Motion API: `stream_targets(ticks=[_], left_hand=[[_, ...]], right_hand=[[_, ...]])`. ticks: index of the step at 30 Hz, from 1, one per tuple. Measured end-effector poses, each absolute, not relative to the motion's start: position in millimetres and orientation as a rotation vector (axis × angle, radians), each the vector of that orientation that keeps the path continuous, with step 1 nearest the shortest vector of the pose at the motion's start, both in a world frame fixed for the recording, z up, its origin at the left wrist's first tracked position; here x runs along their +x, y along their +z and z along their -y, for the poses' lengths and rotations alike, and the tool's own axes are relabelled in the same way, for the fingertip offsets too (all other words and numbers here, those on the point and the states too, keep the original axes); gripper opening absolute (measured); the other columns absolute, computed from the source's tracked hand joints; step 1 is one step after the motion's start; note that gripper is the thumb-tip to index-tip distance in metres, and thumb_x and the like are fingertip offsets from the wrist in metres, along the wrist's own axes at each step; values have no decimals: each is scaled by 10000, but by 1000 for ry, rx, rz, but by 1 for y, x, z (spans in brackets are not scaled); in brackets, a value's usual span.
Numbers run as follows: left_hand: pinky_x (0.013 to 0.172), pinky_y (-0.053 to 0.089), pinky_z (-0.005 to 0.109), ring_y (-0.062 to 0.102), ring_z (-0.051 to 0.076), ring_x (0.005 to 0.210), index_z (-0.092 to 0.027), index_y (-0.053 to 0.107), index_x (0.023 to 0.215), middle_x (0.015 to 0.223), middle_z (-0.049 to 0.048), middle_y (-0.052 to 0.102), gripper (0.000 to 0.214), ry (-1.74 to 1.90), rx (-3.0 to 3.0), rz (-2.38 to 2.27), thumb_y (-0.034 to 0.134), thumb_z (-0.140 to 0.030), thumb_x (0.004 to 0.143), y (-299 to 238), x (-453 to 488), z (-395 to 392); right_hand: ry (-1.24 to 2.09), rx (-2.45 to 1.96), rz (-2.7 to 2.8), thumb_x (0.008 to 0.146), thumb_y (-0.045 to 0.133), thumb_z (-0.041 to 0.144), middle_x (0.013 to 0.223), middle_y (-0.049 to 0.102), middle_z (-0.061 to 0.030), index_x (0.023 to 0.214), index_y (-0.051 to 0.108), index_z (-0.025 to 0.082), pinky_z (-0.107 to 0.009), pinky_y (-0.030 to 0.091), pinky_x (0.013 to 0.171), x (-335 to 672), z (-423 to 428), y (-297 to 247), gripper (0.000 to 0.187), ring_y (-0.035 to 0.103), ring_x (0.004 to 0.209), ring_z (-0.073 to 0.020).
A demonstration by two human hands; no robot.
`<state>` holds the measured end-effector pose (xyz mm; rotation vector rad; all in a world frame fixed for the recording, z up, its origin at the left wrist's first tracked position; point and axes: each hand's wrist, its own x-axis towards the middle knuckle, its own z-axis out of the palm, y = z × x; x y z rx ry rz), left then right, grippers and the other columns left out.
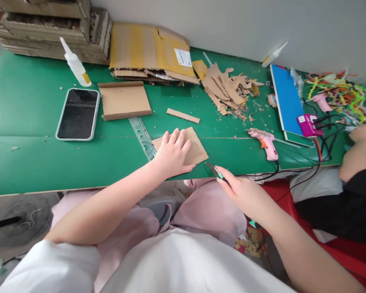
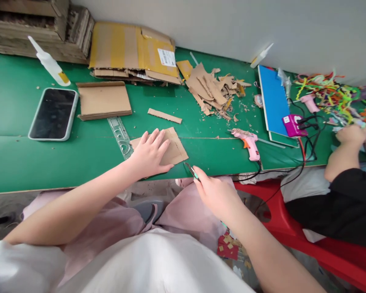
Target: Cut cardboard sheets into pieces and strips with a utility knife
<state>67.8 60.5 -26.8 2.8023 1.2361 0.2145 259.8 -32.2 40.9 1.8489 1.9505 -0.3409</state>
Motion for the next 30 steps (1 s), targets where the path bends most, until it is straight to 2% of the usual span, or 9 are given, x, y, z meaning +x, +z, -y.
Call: stream_targets(ticks=[4,8,10,14,17,24,30], left_hand=[[1038,275,577,335,421,1321,-73,486,1266,1427,262,375,744,236,2821,-1248,512,-626,768,-28,68,-60],[1041,280,568,339,417,1322,-80,473,1290,1423,257,387,784,265,2821,-1247,522,-650,754,-30,67,-60],[1048,273,565,334,417,1326,-70,461,1303,1427,258,382,783,274,2816,-1239,508,-641,769,-31,67,-60],[1059,263,562,320,420,1335,-54,451,1314,1451,259,343,780,261,2792,-1235,503,-621,781,-31,67,-61],[1061,263,564,312,419,1340,-57,450,1315,1461,253,329,779,247,2776,-1239,513,-616,776,-30,67,-61],[1065,251,565,298,411,1350,-67,437,1320,1473,247,311,773,228,2767,-1238,515,-610,776,-30,67,-61],[1065,252,566,302,414,1347,-64,424,1327,1470,251,315,782,219,2778,-1238,513,-611,776,-30,68,-61]], right_hand=[[-376,2034,-2017,935,321,381,1003,718,-104,1412,366,216,-292,472,660,256,4,52,506,692,848,-251],[-361,1946,-2016,929,324,341,988,714,-129,1484,188,191,-274,427,624,237,-43,50,591,679,797,-245],[-379,1900,-2039,928,329,321,970,714,-120,1492,144,214,-255,409,610,229,-60,48,604,669,748,-217],[-417,1864,-2027,930,334,313,893,714,-81,1481,183,286,-239,398,582,221,-73,48,572,627,613,-168],[-433,1848,-2014,932,327,304,883,712,-77,1473,210,299,-242,401,582,218,-74,49,554,616,600,-163],[-340,1813,-2010,931,301,296,1008,705,-117,1475,210,290,-276,414,615,213,-75,49,552,653,764,-223],[-304,1761,-2008,928,281,281,1025,699,-141,1486,173,266,-300,418,617,211,-75,47,569,660,840,-268]])
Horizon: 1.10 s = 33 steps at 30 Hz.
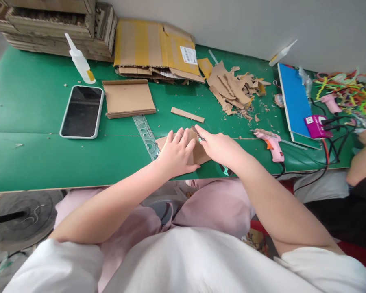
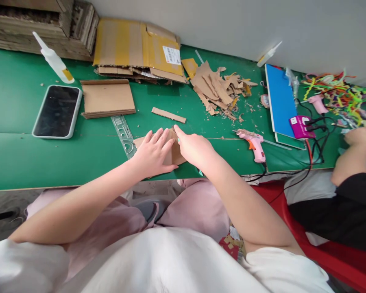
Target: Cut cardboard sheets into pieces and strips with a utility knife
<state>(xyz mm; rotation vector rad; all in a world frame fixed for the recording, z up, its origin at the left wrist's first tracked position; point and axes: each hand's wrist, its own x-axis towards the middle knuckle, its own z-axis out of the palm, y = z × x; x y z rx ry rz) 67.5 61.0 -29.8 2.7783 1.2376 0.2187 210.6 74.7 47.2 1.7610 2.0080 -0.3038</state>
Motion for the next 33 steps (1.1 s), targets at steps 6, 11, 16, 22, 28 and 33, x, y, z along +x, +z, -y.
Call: stream_targets(ticks=[6,11,16,22,28,33], left_hand=[[1068,246,563,288,414,1353,-72,414,1336,1480,242,300,782,188,2770,-1240,504,-613,779,-30,68,-62],[1062,250,566,291,418,1350,-67,426,1324,1473,249,309,768,190,2764,-1237,499,-609,785,-29,68,-62],[1056,258,566,301,420,1344,-68,432,1316,1464,256,320,768,192,2772,-1236,515,-608,776,-28,68,-62],[1056,259,567,309,416,1340,-78,434,1316,1461,249,331,765,202,2778,-1232,520,-608,771,-29,68,-62],[1072,232,572,277,414,1358,-62,441,1319,1474,242,312,749,150,2741,-1179,527,-576,781,-22,64,-66],[1102,165,575,178,354,1412,-133,469,1315,1510,118,303,616,-82,2662,-937,587,-345,749,-3,46,-79]], right_hand=[[-330,1829,-2005,924,292,295,992,704,-149,1481,203,261,-313,418,617,213,-73,40,566,664,812,-282],[-471,1910,-2027,922,313,302,878,719,-97,1477,214,276,-280,413,595,217,-69,38,564,640,652,-210],[-458,1894,-2014,922,318,292,788,710,-77,1474,225,264,-274,399,575,217,-66,41,561,611,583,-191],[-438,1880,-2052,927,310,287,742,695,-69,1479,207,251,-274,404,575,218,-67,35,562,596,550,-182],[-344,1978,-2101,918,337,355,874,706,-101,1435,306,210,-290,401,599,228,-67,39,538,631,663,-222],[-310,1983,-2169,908,365,361,859,685,-80,1160,506,215,-261,347,554,253,-70,51,323,623,697,-220]])
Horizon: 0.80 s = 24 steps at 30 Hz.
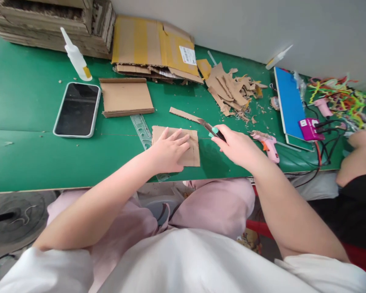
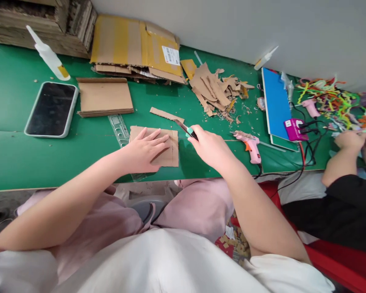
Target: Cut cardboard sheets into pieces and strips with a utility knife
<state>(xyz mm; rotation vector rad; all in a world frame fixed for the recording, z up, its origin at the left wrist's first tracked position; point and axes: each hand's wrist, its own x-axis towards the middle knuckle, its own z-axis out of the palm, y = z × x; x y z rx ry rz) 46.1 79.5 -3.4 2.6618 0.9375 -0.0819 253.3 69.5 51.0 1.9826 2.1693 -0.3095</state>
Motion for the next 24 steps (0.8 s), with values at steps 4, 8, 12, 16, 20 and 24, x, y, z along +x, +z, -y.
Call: stream_targets(ticks=[4,8,12,16,20,24], left_hand=[[1069,219,579,170,326,1420,-191,507,1284,1511,55,313,579,-257,2642,-800,500,-106,712,10,36,-87],[1073,235,546,167,272,1429,-216,560,1206,1524,27,285,586,-340,2605,-632,465,-17,663,15,35,-89],[1093,230,512,185,255,1425,-232,612,1125,1493,12,357,537,-300,2583,-569,466,8,667,16,32,-90],[1089,303,412,308,256,1375,-208,670,1017,1449,48,419,374,-112,2626,-810,483,-36,741,13,27,-91],[1051,369,387,442,255,1282,-116,650,1037,1276,158,562,296,109,2724,-972,410,-148,867,3,32,-85],[1091,279,520,323,344,1356,-89,533,1259,1379,202,466,530,266,2770,-1053,435,-469,902,-13,46,-73]], right_hand=[[-359,1995,-2203,888,400,357,839,661,-64,1087,502,228,-250,334,552,269,-76,48,258,603,691,-205],[-798,2011,-2251,876,407,405,685,611,4,1031,474,247,-240,370,556,265,-84,35,232,570,590,-158],[-1062,2054,-2241,863,420,417,581,567,43,964,463,251,-237,390,548,256,-82,27,199,578,567,-151],[-1183,2077,-2184,854,437,394,645,620,37,966,465,246,-233,400,529,253,-66,28,188,567,531,-134],[-1159,1981,-2207,880,398,379,836,679,12,1029,471,252,-229,398,546,255,-51,32,210,590,578,-127],[-401,1812,-2286,902,387,431,807,692,-30,1064,541,237,-244,317,551,269,-49,35,296,633,698,-194]])
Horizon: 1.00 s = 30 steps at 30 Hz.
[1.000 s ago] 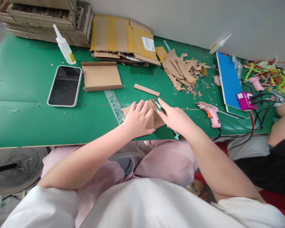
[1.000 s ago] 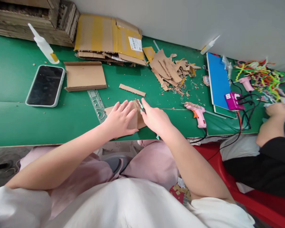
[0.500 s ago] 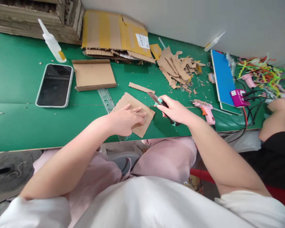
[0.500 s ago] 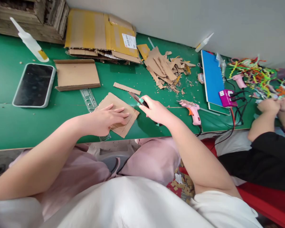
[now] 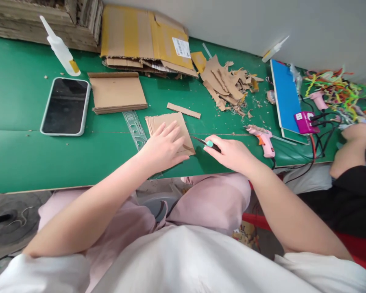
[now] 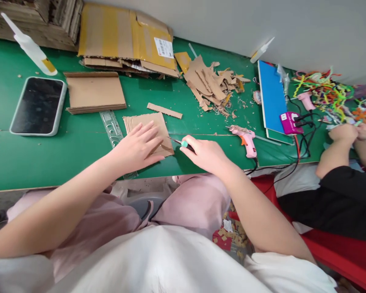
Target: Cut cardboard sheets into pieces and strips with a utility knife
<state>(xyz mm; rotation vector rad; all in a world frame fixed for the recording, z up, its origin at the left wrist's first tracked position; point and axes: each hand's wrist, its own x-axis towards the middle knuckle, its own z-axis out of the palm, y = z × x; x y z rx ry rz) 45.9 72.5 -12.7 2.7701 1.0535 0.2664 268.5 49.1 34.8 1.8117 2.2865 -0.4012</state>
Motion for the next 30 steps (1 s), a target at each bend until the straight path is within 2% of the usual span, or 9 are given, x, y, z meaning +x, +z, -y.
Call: stream_targets(ticks=[3,7,16,30], left_hand=[[1105,211,564,243,376,1387,-98,361,1408,1488,200,312,751,282,2788,-1075,447,-598,854,-25,52,-65],[1112,185,558,246,364,1389,-111,317,1434,1498,189,296,707,226,2805,-1100,394,-560,893,-33,54,-64],[1108,193,560,253,365,1387,-119,309,1439,1504,179,288,687,230,2797,-1098,390,-539,901,-31,54,-65],[1110,197,549,257,359,1387,-124,326,1434,1504,167,295,642,206,2796,-1098,383,-497,915,-28,54,-65]], right_hand=[[-7,1524,-2262,884,397,547,789,699,-68,921,614,204,-255,220,525,282,-59,36,407,633,704,-212],[168,1228,-2288,875,441,533,771,688,-67,847,640,189,-259,151,516,288,-76,39,399,626,728,-193],[223,1061,-2248,905,403,459,710,660,-78,889,666,185,-272,145,509,263,-92,57,379,613,684,-191],[188,1063,-2261,872,496,424,731,680,-82,862,668,194,-274,250,550,266,-97,51,287,613,689,-201]])
